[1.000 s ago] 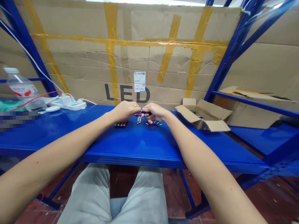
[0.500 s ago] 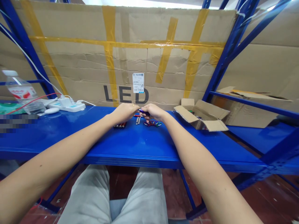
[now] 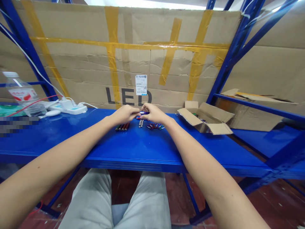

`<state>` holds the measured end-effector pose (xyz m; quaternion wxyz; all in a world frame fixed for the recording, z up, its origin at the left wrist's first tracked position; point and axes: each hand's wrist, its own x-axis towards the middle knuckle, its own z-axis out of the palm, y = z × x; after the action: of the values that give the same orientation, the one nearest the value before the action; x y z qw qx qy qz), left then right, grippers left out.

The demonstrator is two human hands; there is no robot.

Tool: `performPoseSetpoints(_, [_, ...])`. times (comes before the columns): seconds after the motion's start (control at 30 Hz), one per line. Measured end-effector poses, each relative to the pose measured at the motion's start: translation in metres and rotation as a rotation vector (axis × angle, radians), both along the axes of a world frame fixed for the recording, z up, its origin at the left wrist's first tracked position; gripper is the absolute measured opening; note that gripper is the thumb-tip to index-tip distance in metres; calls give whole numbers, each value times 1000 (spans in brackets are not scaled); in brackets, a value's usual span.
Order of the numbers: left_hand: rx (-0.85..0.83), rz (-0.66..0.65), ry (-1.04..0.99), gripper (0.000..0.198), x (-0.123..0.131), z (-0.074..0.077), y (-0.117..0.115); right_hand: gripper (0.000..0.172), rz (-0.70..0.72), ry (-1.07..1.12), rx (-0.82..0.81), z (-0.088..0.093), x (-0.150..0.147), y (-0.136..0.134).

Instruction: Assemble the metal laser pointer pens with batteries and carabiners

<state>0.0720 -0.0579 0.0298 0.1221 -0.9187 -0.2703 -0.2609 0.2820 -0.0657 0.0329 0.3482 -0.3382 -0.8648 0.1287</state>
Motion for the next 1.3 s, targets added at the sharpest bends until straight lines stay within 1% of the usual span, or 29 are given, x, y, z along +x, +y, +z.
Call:
performPoseSetpoints(0.03, [-87,-43,-52,23,0,1,-1,21,-4,0,58,0,0,0])
performPoseSetpoints(0.07, [-189,-77,-110,28,0,2,-2,20,-8,-9,124,0,0,-1])
performPoseSetpoints(0.13, [-421,-122,-228,35,0,3,-3,13,3,-33,252,2,0,-3])
performPoseSetpoints(0.23, [-730,-195,-354,40,0,3,-2,11,41,-47,353,6,-2,-7])
performPoseSetpoints(0.3, [-841,-252,-387,43,-1,3,0,11,60,-48,366,9,-4,-11])
performPoseSetpoints(0.37, [-870,-283,-396,43,-2,3,2,11,76,-41,365,11,-5,-14])
performPoseSetpoints(0.43, [-826,-276,-388,42,-2,4,1,10,85,-27,358,12,-6,-15])
performPoseSetpoints(0.47, [-773,-260,-378,41,-1,4,0,10,83,-18,347,12,-6,-15])
performPoseSetpoints(0.5, [-697,-240,-361,39,0,5,-1,10,74,-8,325,12,-5,-15])
performPoseSetpoints(0.57, [-494,-194,-311,35,1,5,-4,13,51,20,240,12,-4,-14])
performPoseSetpoints(0.63, [-273,-164,-245,32,3,5,-5,19,38,62,80,11,-2,-13])
performPoseSetpoints(0.7, [-97,-156,-166,26,4,4,-5,24,40,114,-122,10,1,-11])
performPoseSetpoints(0.77, [24,-144,-79,22,4,3,-4,25,49,156,-283,9,4,-11])
performPoseSetpoints(0.83, [109,-105,-1,20,5,2,-3,22,62,179,-373,9,5,-11])
performPoseSetpoints(0.93, [199,-30,66,20,5,3,-4,19,80,224,-476,10,5,-14])
performPoseSetpoints(1.1, [312,33,152,21,7,2,-6,26,118,284,-670,13,4,-17])
performPoseSetpoints(1.2, [292,17,152,22,7,0,-5,27,90,258,-711,12,4,-17])
performPoseSetpoints(1.3, [192,-42,64,23,7,-1,-4,22,72,256,-638,12,3,-17])
